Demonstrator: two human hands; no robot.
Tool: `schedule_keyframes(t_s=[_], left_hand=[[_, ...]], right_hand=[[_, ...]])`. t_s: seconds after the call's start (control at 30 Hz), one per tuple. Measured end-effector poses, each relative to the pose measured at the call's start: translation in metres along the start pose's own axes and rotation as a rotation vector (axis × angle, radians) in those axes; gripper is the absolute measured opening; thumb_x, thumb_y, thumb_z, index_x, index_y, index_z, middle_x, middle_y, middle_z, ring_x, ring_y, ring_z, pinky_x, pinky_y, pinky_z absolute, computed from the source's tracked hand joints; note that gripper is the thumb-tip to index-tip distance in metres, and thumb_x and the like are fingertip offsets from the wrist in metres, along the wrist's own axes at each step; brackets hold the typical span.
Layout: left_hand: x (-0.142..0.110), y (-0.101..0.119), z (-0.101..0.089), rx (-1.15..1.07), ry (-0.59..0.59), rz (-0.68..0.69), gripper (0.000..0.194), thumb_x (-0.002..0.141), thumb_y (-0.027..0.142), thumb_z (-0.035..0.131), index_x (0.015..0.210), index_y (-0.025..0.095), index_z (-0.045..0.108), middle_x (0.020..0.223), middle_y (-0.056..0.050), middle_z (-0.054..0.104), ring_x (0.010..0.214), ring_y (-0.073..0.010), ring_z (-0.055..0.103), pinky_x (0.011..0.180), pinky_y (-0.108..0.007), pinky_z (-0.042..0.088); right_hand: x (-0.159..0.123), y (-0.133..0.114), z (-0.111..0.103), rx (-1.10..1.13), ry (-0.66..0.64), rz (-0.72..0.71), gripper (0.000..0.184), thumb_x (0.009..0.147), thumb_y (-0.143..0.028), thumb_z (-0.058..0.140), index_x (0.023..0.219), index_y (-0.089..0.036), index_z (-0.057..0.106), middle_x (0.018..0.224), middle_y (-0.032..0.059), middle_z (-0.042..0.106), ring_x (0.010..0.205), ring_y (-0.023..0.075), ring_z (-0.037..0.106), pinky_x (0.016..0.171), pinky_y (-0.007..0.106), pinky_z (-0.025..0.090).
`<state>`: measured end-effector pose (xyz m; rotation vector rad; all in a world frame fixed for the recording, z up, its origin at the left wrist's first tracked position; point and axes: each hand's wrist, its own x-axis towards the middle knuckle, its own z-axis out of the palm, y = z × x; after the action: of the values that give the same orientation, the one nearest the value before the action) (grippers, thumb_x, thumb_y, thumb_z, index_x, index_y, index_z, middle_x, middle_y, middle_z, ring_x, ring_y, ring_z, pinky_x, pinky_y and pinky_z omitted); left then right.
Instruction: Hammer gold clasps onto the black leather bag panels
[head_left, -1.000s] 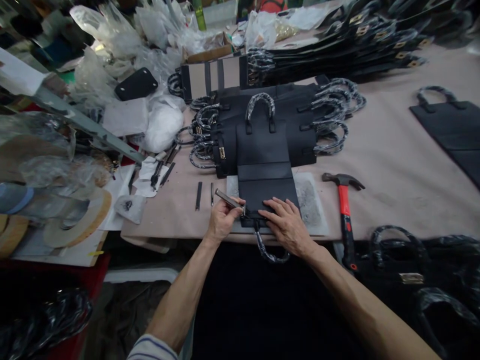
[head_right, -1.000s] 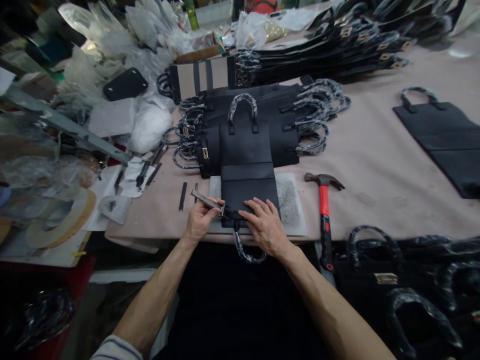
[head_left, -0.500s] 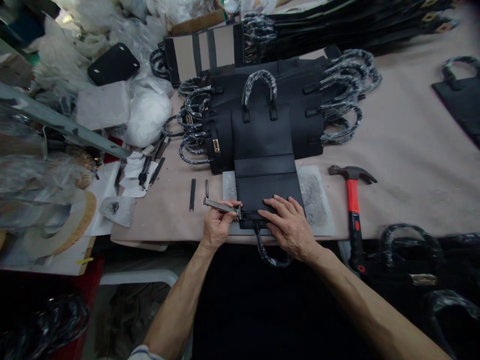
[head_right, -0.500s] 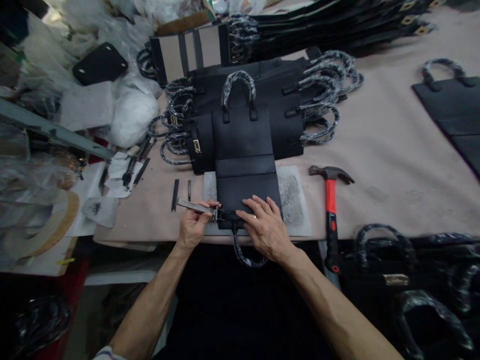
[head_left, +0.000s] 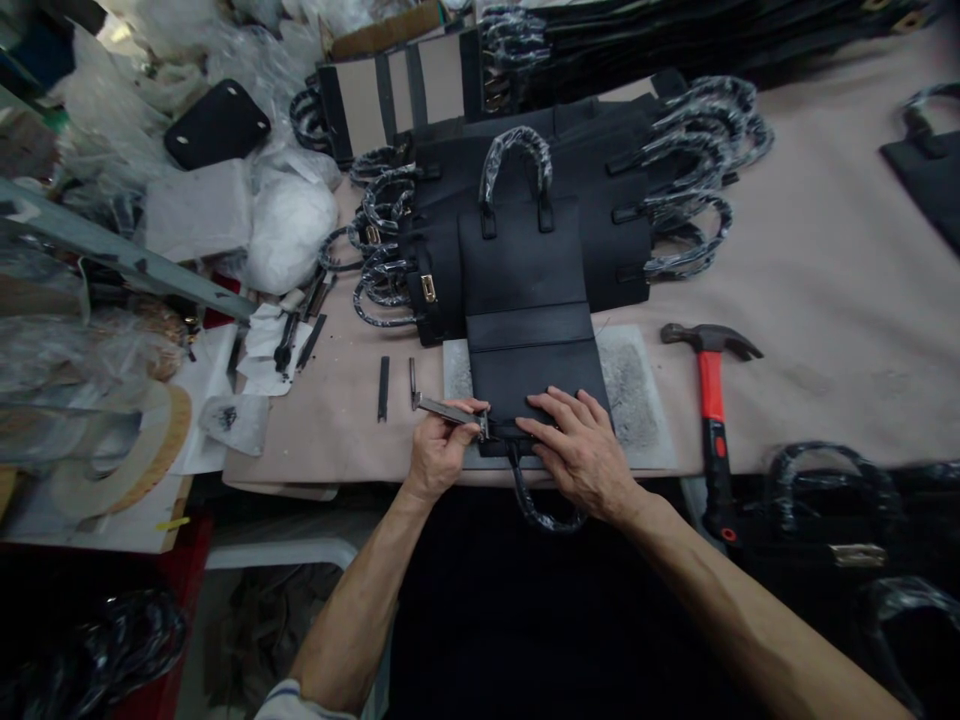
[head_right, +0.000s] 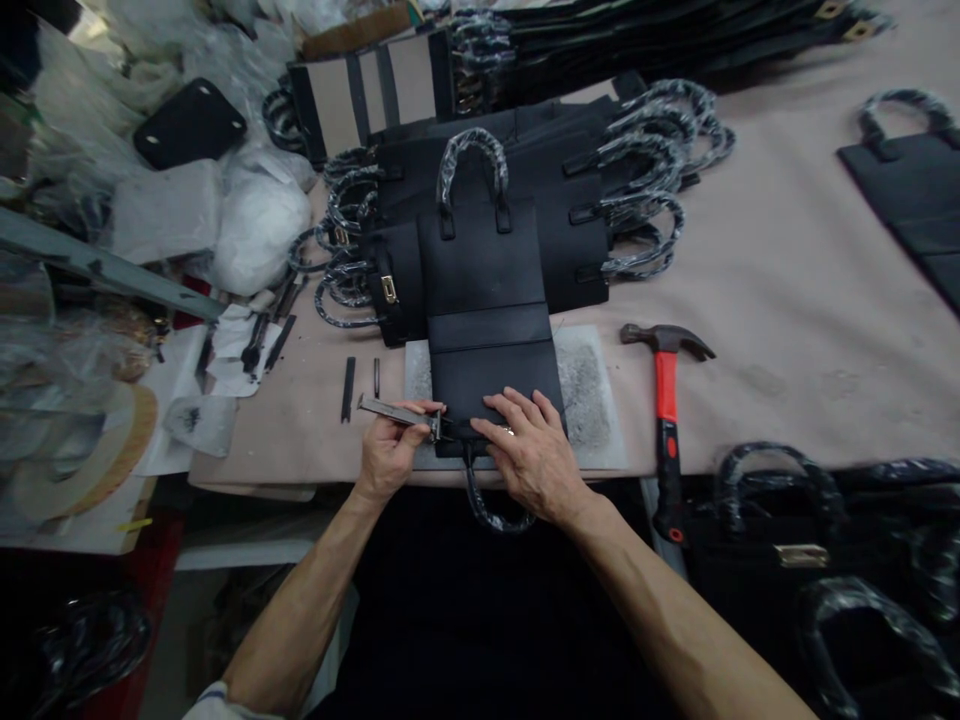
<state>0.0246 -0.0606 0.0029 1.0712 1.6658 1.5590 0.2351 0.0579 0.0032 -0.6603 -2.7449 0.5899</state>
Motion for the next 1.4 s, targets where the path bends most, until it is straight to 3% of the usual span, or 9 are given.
schedule_keyframes(t_s=[0.5, 0.73, 0.97, 1.1, 1.23, 1.4], left_hand=[[0.008, 0.000, 0.006, 0.205, -0.078, 0.249, 0.015, 0.097, 0.030, 0.060, 0.104, 0.017, 0.060, 0.106, -0.012, 0.073, 0.101, -0.0214, 0.070, 0.092, -0.037, 0.056], [-0.002, -0.005, 0.005, 0.201, -0.026, 0.275, 0.012, 0.096, 0.027, 0.062, 0.103, 0.017, 0.058, 0.108, -0.011, 0.072, 0.101, -0.0220, 0.072, 0.092, -0.038, 0.058], [-0.004, -0.008, 0.012, 0.336, 0.005, 0.450, 0.011, 0.096, 0.022, 0.060, 0.106, 0.019, 0.056, 0.109, -0.011, 0.071, 0.103, -0.0218, 0.071, 0.093, -0.037, 0.057], [0.001, -0.002, 0.010, 0.347, -0.053, 0.407, 0.009, 0.096, 0.024, 0.058, 0.103, 0.018, 0.057, 0.107, -0.011, 0.072, 0.101, -0.0218, 0.071, 0.092, -0.038, 0.058], [0.005, 0.002, 0.005, 0.241, -0.085, 0.270, 0.012, 0.096, 0.027, 0.060, 0.103, 0.017, 0.060, 0.106, -0.011, 0.072, 0.100, -0.0213, 0.071, 0.092, -0.037, 0.058], [0.009, -0.002, 0.000, 0.089, -0.122, 0.162, 0.015, 0.094, 0.029, 0.063, 0.103, 0.018, 0.058, 0.106, -0.010, 0.071, 0.098, -0.0215, 0.072, 0.089, -0.037, 0.058]], right_hand=[[0.000, -0.003, -0.001, -0.015, 0.031, -0.010, 0.039, 0.097, -0.024, 0.053, 0.135, -0.029, 0.064, 0.148, 0.0066, 0.053, 0.143, 0.0295, 0.039, 0.121, 0.054, 0.023], [-0.001, -0.002, 0.001, -0.023, 0.057, -0.025, 0.038, 0.098, -0.026, 0.053, 0.135, -0.030, 0.063, 0.148, 0.0061, 0.053, 0.143, 0.0293, 0.039, 0.121, 0.054, 0.023], [-0.002, -0.003, 0.001, -0.016, 0.062, -0.026, 0.038, 0.098, -0.026, 0.053, 0.135, -0.029, 0.062, 0.148, 0.0062, 0.053, 0.143, 0.0293, 0.039, 0.121, 0.054, 0.023], [-0.001, -0.003, 0.001, -0.010, 0.057, -0.023, 0.038, 0.098, -0.026, 0.053, 0.135, -0.029, 0.062, 0.148, 0.0066, 0.053, 0.143, 0.0296, 0.039, 0.121, 0.054, 0.023], [-0.003, -0.002, -0.004, 0.002, 0.022, -0.036, 0.041, 0.097, -0.025, 0.053, 0.137, -0.029, 0.061, 0.149, 0.0088, 0.051, 0.144, 0.0312, 0.037, 0.121, 0.057, 0.022], [-0.008, -0.025, -0.013, -0.001, -0.027, -0.057, 0.039, 0.096, -0.025, 0.054, 0.133, -0.030, 0.066, 0.155, 0.0115, 0.043, 0.149, 0.0362, 0.028, 0.120, 0.064, 0.018]])
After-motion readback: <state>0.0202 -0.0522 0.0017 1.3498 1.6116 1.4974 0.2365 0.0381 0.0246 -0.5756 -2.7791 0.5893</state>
